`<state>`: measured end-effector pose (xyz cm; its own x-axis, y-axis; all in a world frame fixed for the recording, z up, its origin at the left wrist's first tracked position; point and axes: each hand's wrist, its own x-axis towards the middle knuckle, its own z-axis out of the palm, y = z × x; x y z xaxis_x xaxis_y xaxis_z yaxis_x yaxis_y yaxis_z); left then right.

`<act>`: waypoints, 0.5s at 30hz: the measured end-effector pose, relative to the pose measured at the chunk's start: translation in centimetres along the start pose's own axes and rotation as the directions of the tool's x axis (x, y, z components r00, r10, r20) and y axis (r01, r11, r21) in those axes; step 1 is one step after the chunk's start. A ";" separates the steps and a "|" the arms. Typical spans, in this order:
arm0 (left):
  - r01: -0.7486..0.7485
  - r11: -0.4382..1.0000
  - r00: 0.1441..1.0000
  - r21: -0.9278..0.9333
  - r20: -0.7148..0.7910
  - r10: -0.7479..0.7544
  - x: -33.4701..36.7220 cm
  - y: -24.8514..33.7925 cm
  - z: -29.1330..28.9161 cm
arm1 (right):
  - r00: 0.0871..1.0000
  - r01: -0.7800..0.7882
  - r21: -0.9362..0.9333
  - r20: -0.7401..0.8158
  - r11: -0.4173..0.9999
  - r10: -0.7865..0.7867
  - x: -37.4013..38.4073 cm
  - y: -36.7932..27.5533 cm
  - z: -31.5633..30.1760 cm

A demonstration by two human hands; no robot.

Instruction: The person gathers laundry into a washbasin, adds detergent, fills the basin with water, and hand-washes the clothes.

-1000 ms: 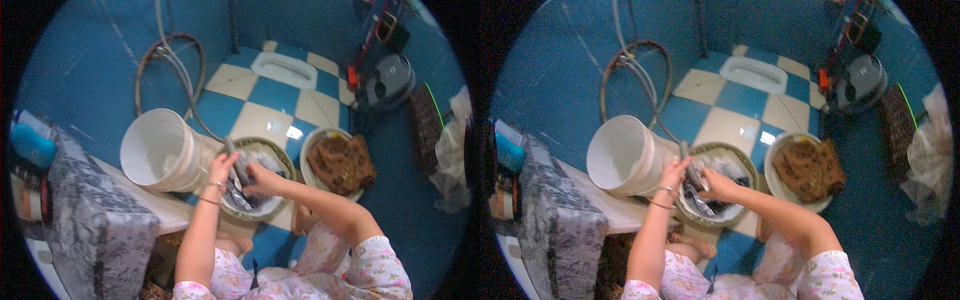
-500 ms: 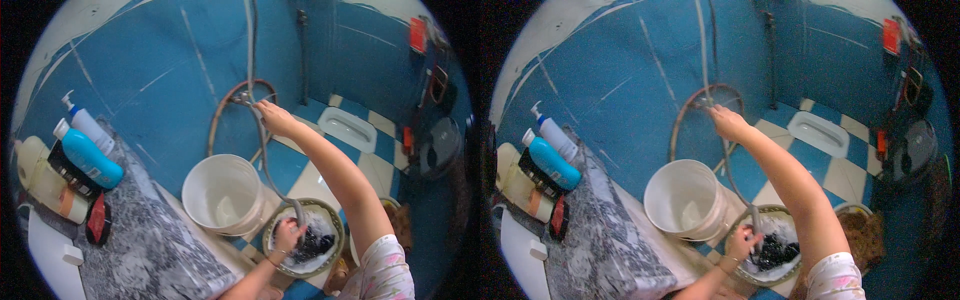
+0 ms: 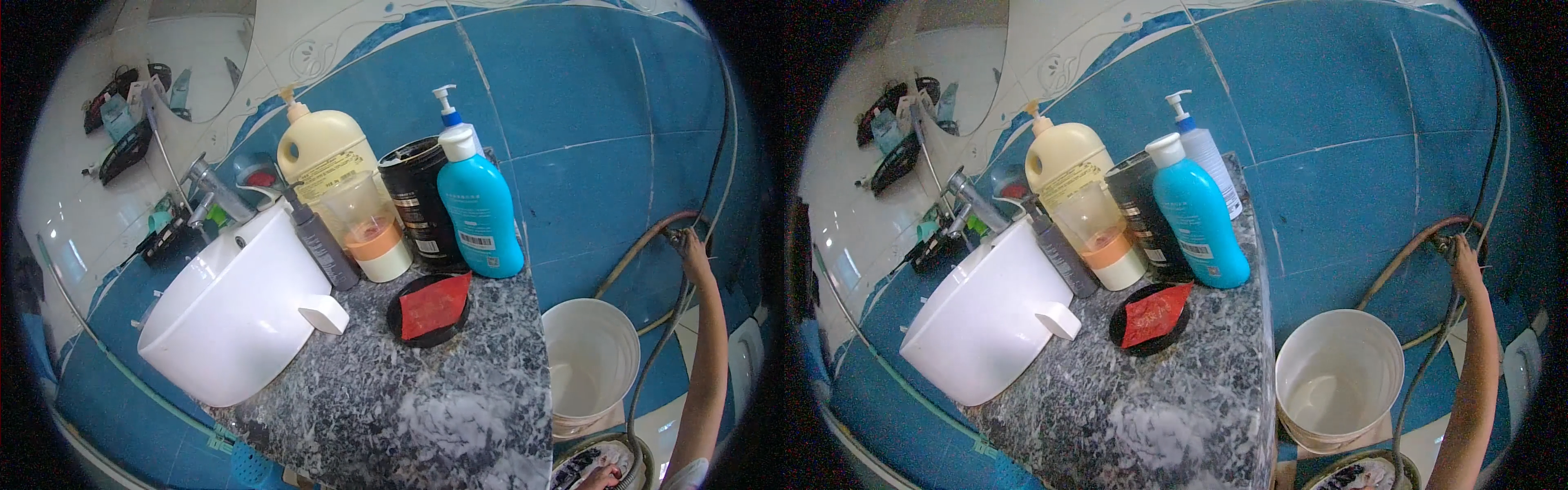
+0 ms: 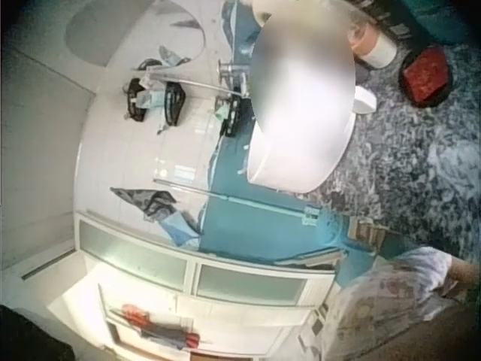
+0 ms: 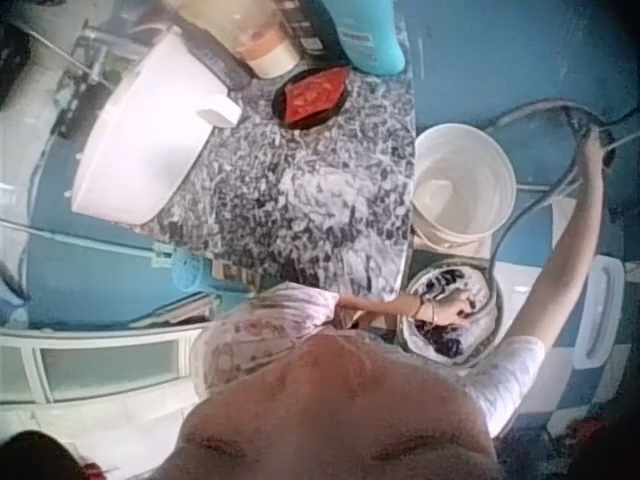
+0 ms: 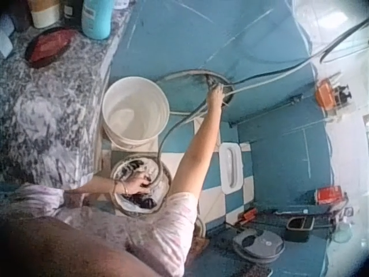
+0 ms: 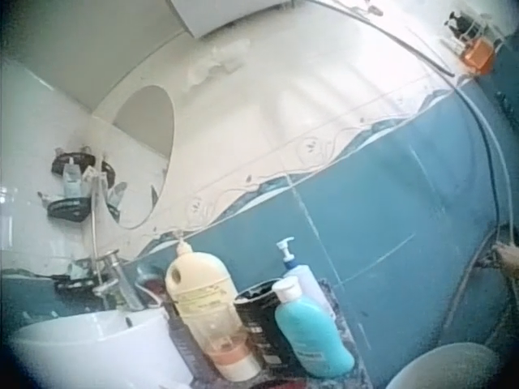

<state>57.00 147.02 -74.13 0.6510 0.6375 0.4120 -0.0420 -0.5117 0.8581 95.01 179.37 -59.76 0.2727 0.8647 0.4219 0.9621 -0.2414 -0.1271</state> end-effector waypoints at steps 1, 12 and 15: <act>0.006 1.000 1.000 0.009 -0.016 -0.006 0.2 -0.4 -0.3 | 0.998 -0.063 0.031 0.022 0.998 0.063 -0.2 -2.5 -1.4; 0.154 0.984 0.988 -0.092 0.022 -0.153 -0.9 0.5 0.0 | 0.973 -0.103 -0.443 -0.231 0.890 -0.002 -1.5 -5.1 -4.3; 0.071 0.997 0.996 -0.043 0.049 -0.069 -2.4 0.0 1.1 | 0.986 -0.158 -0.289 -0.091 0.944 0.138 -4.6 -4.8 -7.6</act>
<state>56.27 144.86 -75.46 0.6890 0.6422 0.3359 -0.0277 -0.4398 0.8977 89.15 173.19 -54.31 0.4021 0.7797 0.4800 0.8676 -0.4920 0.0722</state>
